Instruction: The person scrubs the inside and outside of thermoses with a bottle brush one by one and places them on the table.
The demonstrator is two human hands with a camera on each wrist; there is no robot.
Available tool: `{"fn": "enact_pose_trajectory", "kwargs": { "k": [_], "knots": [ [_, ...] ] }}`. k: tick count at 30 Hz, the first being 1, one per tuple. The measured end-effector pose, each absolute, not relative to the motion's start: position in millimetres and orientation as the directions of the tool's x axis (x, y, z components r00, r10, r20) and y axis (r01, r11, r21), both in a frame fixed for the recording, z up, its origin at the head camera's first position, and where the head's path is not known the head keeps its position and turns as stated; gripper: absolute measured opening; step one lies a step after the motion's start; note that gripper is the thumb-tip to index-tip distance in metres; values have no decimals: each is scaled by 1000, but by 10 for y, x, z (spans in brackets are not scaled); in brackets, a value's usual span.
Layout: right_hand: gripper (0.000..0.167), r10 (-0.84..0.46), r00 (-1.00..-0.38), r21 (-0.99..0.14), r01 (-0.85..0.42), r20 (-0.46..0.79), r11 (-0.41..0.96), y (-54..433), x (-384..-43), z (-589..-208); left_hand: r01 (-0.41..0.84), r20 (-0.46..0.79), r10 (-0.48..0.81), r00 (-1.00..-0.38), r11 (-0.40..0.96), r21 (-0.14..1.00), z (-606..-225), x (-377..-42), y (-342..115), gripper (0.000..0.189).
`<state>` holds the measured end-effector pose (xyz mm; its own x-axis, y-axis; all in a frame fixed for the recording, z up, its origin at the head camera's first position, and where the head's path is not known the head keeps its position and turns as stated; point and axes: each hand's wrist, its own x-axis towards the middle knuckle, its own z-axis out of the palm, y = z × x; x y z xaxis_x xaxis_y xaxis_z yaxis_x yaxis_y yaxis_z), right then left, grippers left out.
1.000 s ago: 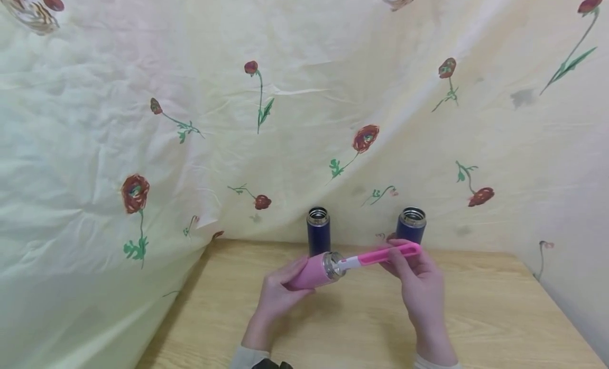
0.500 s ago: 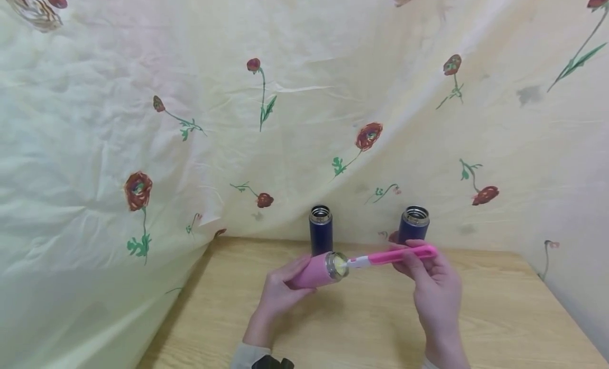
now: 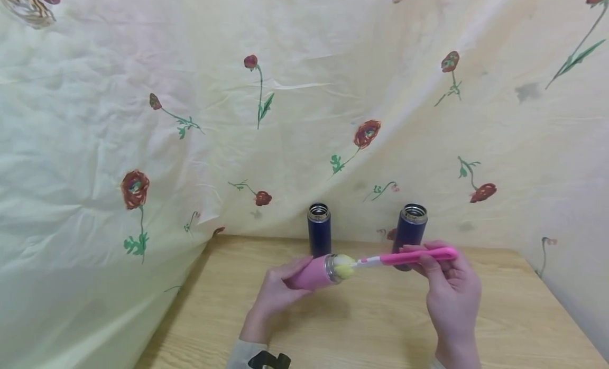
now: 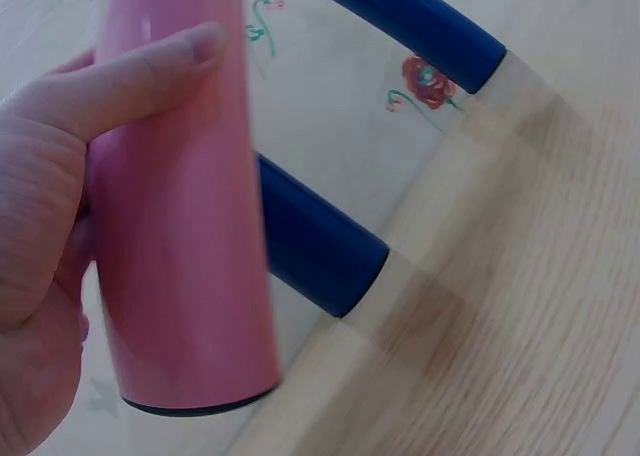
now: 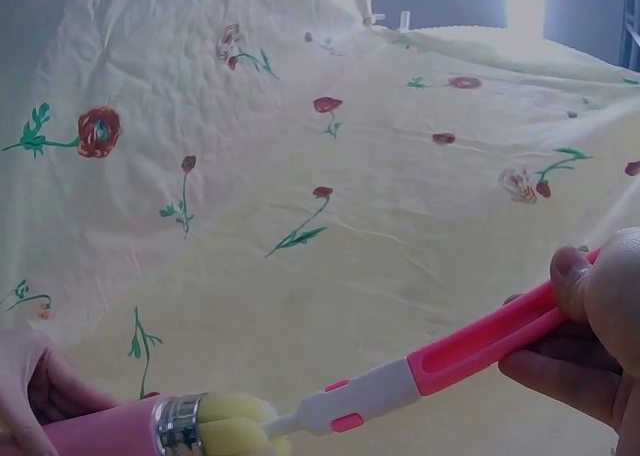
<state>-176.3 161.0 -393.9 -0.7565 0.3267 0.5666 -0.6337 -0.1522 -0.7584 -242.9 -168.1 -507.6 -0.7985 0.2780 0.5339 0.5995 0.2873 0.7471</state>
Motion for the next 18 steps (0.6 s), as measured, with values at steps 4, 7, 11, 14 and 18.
{"fn": "enact_pose_trajectory", "kwargs": {
  "k": [4,7,11,14,18],
  "knots": [
    [13,285,-696,-663,-716,658,-218,1656,-1775,-3960,470,391,312,-866,240,850,-5043,-2398,-1741,75],
    [8,247,-642,-569,-762,726,-309,1688,-1779,-3967,434,349,354,-867,194,880,-5022,-2386,-1795,76],
    [9,163,-545,-443,-794,823,-416,1724,-1784,-3975,417,328,400,-856,160,895,-4981,-2369,-1844,78],
    [8,42,-407,-339,-810,912,-479,1716,-1797,-3923,404,310,422,-852,151,902,-4963,-2372,-1858,78],
    [11,-137,-251,-285,-798,958,-531,1671,-1828,-3868,406,314,445,-839,126,905,-4977,-2381,-1862,78]
  ]
}}
